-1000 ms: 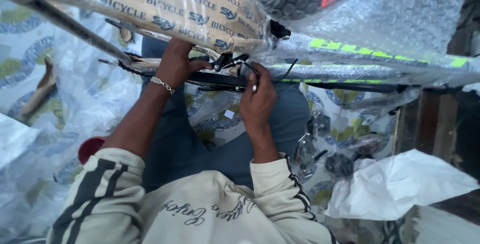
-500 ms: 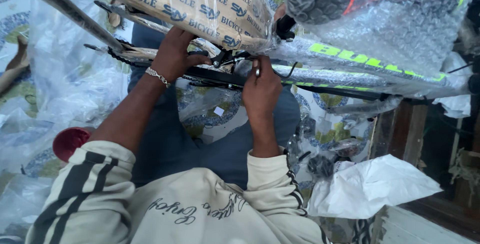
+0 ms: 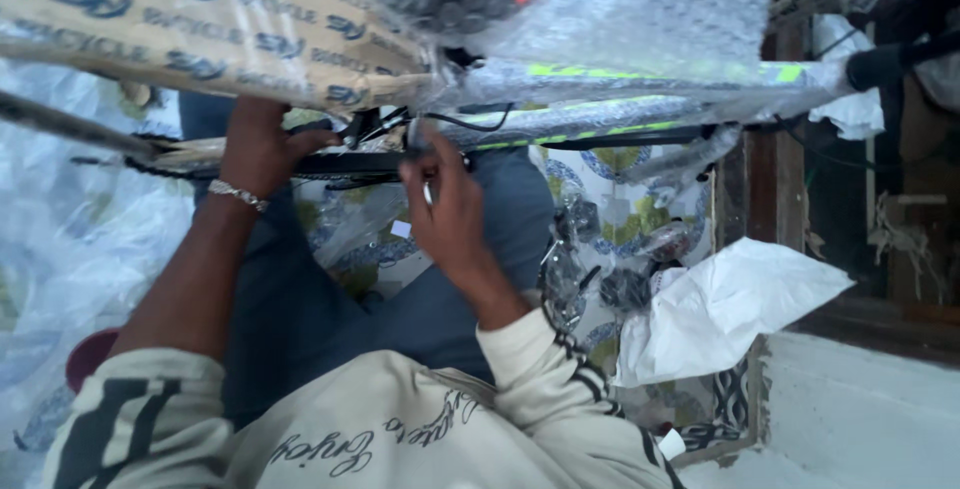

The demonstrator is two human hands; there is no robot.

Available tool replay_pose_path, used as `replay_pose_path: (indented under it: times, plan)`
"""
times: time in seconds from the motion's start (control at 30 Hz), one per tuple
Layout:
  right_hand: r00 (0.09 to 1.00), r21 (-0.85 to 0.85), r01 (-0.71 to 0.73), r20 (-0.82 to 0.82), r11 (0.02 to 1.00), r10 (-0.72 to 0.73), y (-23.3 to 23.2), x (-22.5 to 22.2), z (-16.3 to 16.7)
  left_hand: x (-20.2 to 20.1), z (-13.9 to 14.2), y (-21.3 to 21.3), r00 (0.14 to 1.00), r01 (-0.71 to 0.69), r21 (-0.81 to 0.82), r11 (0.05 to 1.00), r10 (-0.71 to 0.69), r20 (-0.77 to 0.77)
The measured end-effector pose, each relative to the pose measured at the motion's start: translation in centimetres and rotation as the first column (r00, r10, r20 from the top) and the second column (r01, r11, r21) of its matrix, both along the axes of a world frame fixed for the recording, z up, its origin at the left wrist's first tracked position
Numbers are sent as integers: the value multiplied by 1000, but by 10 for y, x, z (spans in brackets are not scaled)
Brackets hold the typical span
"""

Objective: The person unboxes and assembles a new bicycle by removing plastic wrappings, attaching mudguards, adjusting nuts and bolts with a wrench, and connecting brake cables.

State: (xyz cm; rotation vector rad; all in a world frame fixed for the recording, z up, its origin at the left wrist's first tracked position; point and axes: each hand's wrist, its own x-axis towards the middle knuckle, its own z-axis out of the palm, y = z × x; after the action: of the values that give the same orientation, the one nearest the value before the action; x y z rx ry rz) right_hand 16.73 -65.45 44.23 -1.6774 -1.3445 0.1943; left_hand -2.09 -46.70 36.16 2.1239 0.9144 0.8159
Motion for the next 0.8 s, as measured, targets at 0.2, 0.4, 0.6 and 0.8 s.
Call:
replay_pose_path:
  times: [0.2,0.4,0.6,0.8]
  plan:
    - [439,0,323,-886,946,-149,-3,66,-26,1,-10,5,999,19,119,993,-15,-35]
    - [274,-120,-24,-955,992,-109,21,123,-16,9,5,9,999,-14,-12,1000,14,43]
    - [242,-70,-52,-969,996,-55,25,119,-39,4,-4,5,997,-28,-47,999,24,-67]
    - [227,-160,138,-956,977,-189,44,103,-67,-6,-17,9,998,6,102,995,1,-66]
